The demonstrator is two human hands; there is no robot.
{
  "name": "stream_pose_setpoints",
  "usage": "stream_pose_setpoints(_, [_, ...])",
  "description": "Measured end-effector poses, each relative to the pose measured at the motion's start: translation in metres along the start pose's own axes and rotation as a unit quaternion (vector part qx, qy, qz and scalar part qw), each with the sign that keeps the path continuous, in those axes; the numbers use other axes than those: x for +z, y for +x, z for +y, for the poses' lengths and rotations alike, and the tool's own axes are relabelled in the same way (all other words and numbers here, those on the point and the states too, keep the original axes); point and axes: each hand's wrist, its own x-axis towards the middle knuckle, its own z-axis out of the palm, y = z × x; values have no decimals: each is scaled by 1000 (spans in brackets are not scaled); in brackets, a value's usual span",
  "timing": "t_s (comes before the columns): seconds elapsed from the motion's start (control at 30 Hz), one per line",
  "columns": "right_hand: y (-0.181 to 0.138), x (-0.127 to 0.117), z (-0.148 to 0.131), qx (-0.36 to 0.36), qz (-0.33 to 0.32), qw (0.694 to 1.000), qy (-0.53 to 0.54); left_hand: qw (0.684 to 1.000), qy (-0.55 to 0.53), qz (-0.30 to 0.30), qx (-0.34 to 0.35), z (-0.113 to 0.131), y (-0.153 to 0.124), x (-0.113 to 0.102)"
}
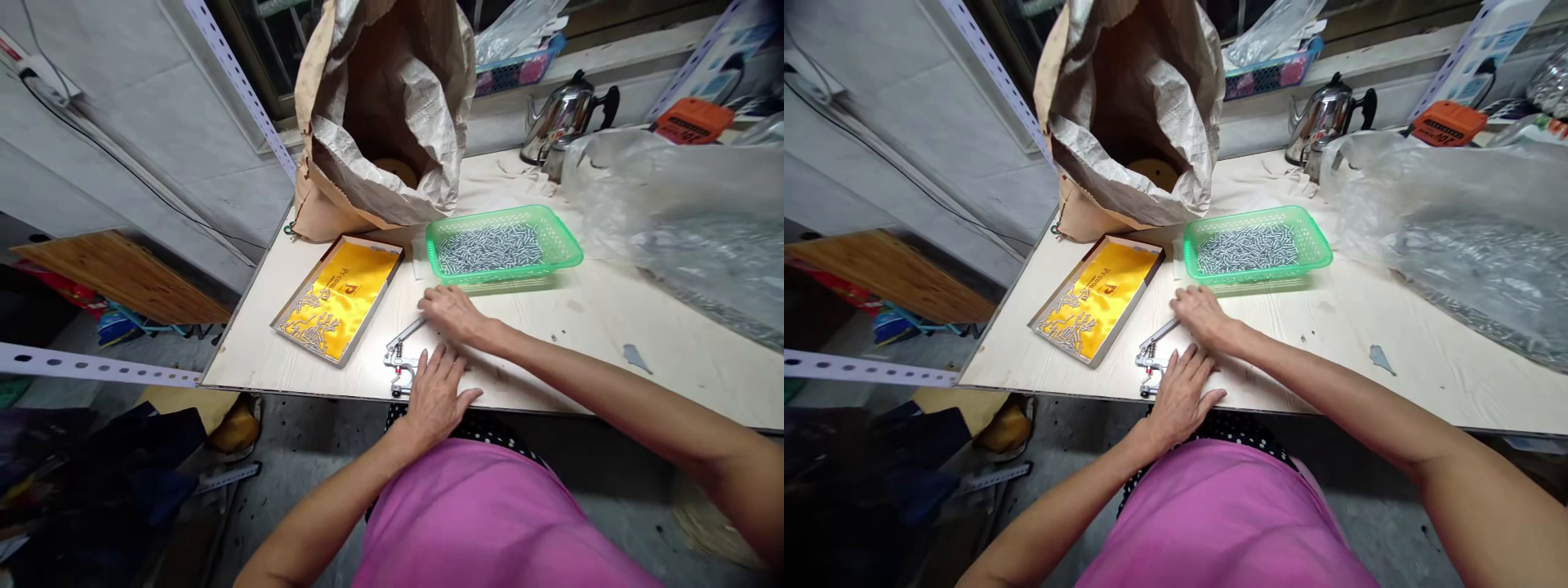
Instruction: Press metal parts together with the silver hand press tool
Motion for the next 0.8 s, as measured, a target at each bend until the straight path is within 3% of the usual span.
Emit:
stream_pose_setpoints(0.13, [-2, -2, -54, -188, -35, 981, 20, 1000, -13, -15, 18, 4, -10, 4])
stream_pose_setpoints(0.23, [1, 6, -76, -287, -57, 956, 6, 994, -32, -18, 108, 13, -30, -3])
stream_pose_setpoints(0.33, [6, 16, -79, -345, -14, 938, -13, 974, -33, 22, 224, 16, -54, -29])
stream_pose_setpoints(0.4, [7, 23, -79, -372, 13, 928, -20, 969, -18, 84, 230, 8, -65, -55])
stream_pose_setpoints(0.5, [5, 29, -81, -374, 31, 927, -2, 976, 7, 174, 132, -25, -67, -98])
stream_pose_setpoints(0.6, [3, 20, -76, -314, 70, 947, 21, 969, 57, 229, -70, -78, -57, -130])
stream_pose_setpoints(0.7, [2, -12, -48, -208, 147, 967, 18, 959, 111, 179, -191, -131, -43, -143])
stream_pose_setpoints(0.8, [-1, -57, 1, -92, 236, 967, -12, 955, 151, 78, -242, -167, -27, -144])
